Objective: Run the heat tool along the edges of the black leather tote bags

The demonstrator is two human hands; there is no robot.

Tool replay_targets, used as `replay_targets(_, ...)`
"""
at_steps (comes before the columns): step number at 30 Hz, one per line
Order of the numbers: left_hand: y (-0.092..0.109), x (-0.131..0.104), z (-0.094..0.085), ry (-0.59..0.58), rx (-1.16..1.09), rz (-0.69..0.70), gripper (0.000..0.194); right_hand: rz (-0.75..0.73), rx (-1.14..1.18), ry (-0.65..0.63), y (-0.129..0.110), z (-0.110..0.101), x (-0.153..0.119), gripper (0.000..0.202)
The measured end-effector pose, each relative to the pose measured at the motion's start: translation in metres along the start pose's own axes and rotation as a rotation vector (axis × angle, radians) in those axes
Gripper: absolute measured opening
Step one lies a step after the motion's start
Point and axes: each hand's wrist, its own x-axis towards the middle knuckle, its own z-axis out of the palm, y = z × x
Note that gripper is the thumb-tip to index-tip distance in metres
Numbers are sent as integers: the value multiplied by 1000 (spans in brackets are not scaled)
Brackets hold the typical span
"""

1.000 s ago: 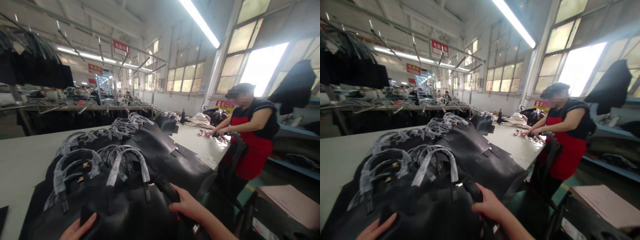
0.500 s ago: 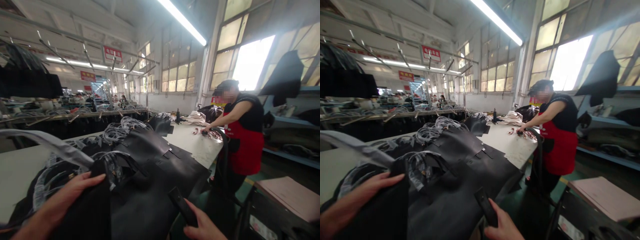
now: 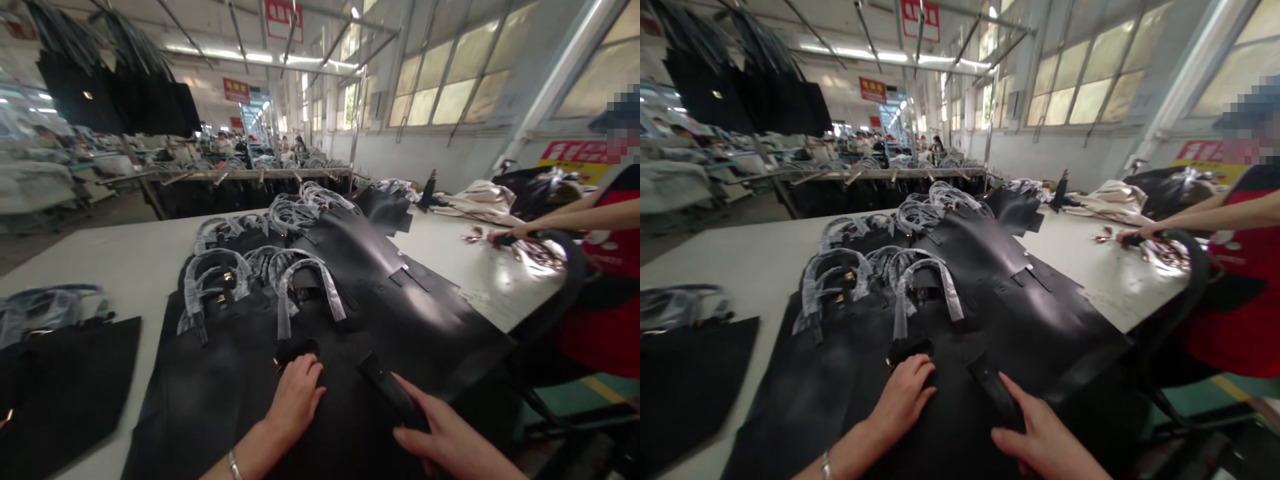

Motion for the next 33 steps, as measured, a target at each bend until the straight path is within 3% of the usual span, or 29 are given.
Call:
replay_targets(5,-4,-14,27,122,-28,1,30,128,-44,-134,-27,7,31,75)
replay_targets(9,-5,-11,24,125,-64,16,29,156,-20,-166,-38,7,50,61)
replay_targets(13,-8,-11,21,108,-121,-46,29,159,-61,-180,-38,2,49,62)
replay_targets(18,-14,-4,23,84,-174,-198,67,277,-86,-206,-37,-2,43,69)
replay_targets(21,-20,8,17,24,-188,-245,90,176,-133,-122,-41,7,53,66)
replay_targets(25,-29,28,2,-66,-168,-131,108,-24,-318,108,-51,21,61,70)
replay_targets(29,-38,41,-12,-138,-78,-8,111,18,-255,-15,-62,26,53,72)
replay_targets(33,-50,40,-7,-36,-148,44,108,51,-209,-139,-70,34,49,71)
